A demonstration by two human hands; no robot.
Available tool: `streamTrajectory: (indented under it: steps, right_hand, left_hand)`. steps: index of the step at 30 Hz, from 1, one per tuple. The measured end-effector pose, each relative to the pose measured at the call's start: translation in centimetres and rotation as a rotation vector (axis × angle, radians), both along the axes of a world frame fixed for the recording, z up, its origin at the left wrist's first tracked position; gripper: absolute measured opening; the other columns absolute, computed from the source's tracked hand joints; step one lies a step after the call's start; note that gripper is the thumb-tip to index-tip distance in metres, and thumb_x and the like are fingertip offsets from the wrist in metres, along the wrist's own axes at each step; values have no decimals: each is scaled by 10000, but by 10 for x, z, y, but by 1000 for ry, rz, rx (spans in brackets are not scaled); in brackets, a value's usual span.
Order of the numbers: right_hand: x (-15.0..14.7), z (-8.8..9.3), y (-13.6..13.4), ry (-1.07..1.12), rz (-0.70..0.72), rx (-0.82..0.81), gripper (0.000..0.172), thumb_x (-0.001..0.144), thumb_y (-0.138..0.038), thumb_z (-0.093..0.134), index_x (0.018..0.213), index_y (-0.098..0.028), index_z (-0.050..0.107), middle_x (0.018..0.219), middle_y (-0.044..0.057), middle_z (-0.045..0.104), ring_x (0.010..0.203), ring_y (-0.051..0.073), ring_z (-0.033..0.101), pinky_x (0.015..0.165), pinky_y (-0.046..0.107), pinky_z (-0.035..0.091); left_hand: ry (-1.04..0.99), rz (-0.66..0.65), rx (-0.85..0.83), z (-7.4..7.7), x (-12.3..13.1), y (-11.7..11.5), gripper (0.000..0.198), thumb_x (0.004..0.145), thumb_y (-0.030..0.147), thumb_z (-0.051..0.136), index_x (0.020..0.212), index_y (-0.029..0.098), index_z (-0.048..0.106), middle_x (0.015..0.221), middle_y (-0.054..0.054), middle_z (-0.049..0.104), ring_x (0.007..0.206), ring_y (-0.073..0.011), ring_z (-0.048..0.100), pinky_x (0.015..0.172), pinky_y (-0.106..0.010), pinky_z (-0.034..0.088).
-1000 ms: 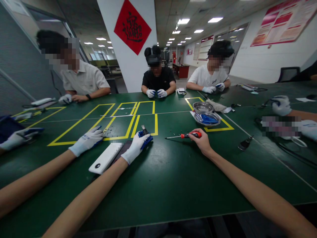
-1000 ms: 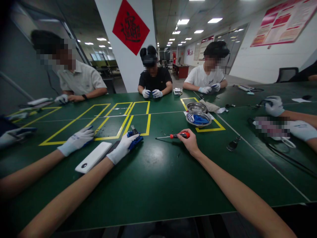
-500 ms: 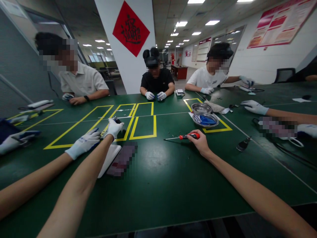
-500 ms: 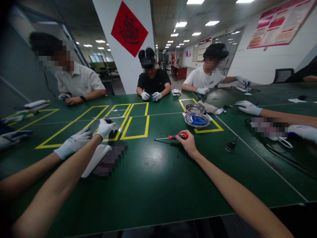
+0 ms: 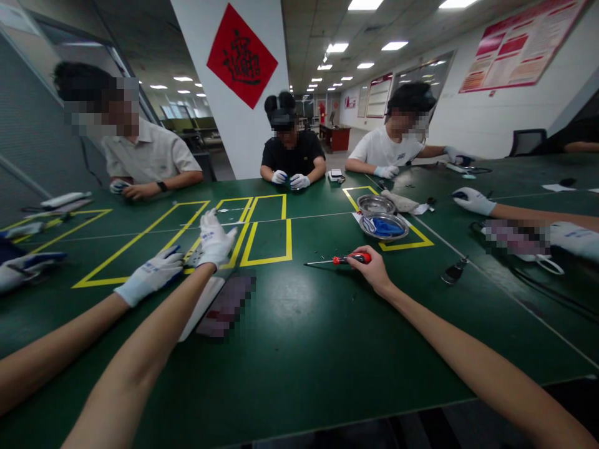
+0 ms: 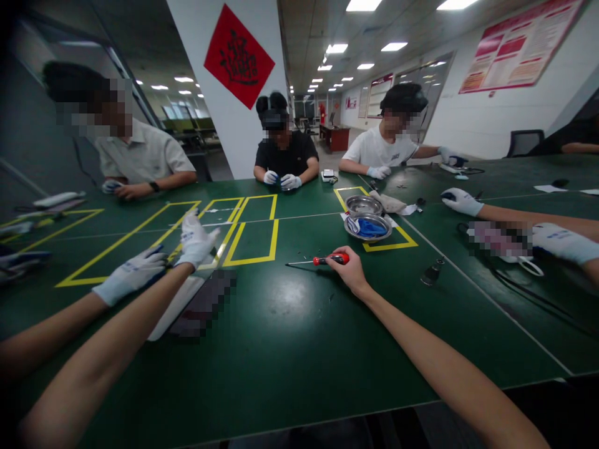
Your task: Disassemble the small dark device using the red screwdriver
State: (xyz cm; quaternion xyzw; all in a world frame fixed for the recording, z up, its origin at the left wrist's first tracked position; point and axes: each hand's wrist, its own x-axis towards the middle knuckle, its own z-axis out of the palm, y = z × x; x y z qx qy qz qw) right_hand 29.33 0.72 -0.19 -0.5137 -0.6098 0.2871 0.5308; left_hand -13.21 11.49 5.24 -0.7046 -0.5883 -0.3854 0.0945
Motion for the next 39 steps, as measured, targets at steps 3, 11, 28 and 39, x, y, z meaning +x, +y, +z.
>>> streamTrajectory:
  steps: [3,11,28,39]
  right_hand:
    - [-3,1,-2,-91,52,18,333,717,-419,699,914,-173,590,907,55,625,804,196,597,749,349,498]
    - [-24,8,-29,-334,399,92,319,737,-323,693,1014,-199,595,983,43,631,870,184,614,799,329,492]
    - [136,31,-65,-685,-773,571,467,754,-433,624,1121,-160,529,1117,175,556,1090,324,493,915,498,354]
    - [192,-3,-67,-722,-470,-198,444,701,-654,562,765,-215,571,707,95,628,602,245,576,529,347,399]
  left_hand:
    - [69,-115,46,4,35,-13,618,801,365,599,1299,98,348,1373,-167,365,1318,-305,291,1112,-472,237]
    - [272,-697,-230,-33,158,-119,572,818,422,560,1337,233,409,1359,-103,450,1259,-263,419,1043,-422,374]
    - [143,-773,-271,-43,166,-149,376,856,290,534,1228,239,508,1180,-71,583,1095,-219,532,965,-399,425]
    - [106,-761,-317,-40,146,-155,354,855,345,537,1194,244,546,1169,-76,585,1094,-219,530,969,-387,422]
